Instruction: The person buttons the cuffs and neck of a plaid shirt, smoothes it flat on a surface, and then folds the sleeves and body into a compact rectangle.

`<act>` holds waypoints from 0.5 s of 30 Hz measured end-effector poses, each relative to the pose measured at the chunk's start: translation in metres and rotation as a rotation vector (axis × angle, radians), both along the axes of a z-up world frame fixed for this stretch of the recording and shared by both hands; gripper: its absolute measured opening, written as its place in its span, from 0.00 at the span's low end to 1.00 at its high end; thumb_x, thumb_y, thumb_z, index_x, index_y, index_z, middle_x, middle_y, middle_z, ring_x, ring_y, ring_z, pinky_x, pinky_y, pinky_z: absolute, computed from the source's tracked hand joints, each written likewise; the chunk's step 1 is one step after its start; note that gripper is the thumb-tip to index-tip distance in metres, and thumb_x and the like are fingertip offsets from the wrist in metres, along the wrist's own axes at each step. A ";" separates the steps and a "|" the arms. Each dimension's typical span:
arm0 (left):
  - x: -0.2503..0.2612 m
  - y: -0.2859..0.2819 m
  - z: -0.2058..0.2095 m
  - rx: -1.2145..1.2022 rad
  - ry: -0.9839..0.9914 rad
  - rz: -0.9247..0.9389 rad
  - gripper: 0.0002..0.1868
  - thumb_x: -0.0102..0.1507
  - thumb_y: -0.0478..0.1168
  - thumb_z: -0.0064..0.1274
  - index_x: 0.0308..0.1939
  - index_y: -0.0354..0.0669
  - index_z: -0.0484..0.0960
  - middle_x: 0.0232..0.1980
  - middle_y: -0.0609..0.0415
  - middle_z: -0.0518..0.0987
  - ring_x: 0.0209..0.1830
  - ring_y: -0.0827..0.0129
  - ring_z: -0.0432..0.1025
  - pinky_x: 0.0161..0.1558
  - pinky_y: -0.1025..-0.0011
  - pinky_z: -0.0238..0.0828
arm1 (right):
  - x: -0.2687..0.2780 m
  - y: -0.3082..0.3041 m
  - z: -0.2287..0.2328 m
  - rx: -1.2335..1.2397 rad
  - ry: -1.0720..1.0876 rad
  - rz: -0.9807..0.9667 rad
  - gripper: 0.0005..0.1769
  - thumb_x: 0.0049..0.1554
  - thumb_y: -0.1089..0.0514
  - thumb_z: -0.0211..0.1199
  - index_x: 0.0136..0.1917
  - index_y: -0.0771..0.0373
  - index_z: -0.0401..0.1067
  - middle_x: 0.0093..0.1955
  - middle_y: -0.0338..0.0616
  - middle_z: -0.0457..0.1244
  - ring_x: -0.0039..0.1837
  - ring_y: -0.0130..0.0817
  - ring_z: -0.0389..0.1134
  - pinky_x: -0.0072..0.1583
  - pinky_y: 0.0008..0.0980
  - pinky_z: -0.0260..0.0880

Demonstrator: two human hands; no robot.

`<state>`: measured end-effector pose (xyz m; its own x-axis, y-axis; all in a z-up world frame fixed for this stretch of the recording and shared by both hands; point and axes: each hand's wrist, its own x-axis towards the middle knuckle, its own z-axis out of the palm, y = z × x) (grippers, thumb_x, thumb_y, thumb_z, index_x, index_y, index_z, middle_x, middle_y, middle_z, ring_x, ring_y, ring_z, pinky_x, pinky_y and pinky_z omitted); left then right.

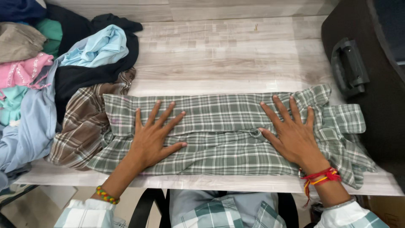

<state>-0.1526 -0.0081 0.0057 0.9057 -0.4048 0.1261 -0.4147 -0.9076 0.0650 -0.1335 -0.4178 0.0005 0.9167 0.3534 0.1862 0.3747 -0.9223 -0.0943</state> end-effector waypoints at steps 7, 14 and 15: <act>-0.003 0.030 0.011 0.041 0.135 0.233 0.50 0.54 0.79 0.43 0.77 0.73 0.52 0.84 0.61 0.42 0.83 0.49 0.32 0.63 0.18 0.32 | 0.014 0.003 0.022 0.253 -0.046 0.012 0.35 0.63 0.34 0.52 0.77 0.51 0.60 0.81 0.44 0.52 0.85 0.52 0.44 0.77 0.69 0.43; -0.008 0.042 0.006 -0.008 0.103 0.239 0.50 0.55 0.76 0.46 0.78 0.71 0.53 0.84 0.58 0.44 0.83 0.47 0.34 0.65 0.19 0.29 | -0.002 -0.042 0.038 0.138 -0.045 -0.419 0.38 0.63 0.34 0.61 0.77 0.58 0.67 0.78 0.60 0.53 0.75 0.67 0.53 0.64 0.74 0.55; -0.009 0.040 0.008 -0.020 0.084 0.225 0.50 0.55 0.76 0.46 0.78 0.70 0.53 0.84 0.56 0.44 0.83 0.48 0.35 0.67 0.21 0.28 | 0.000 -0.044 0.039 0.131 0.016 -0.471 0.39 0.62 0.34 0.63 0.78 0.57 0.67 0.78 0.61 0.53 0.73 0.69 0.54 0.61 0.76 0.56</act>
<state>-0.1611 0.0315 0.0134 0.9805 -0.1897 0.0521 -0.1944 -0.9748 0.1097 -0.1333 -0.4614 0.0393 0.9743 -0.1262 0.1863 -0.0832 -0.9712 -0.2231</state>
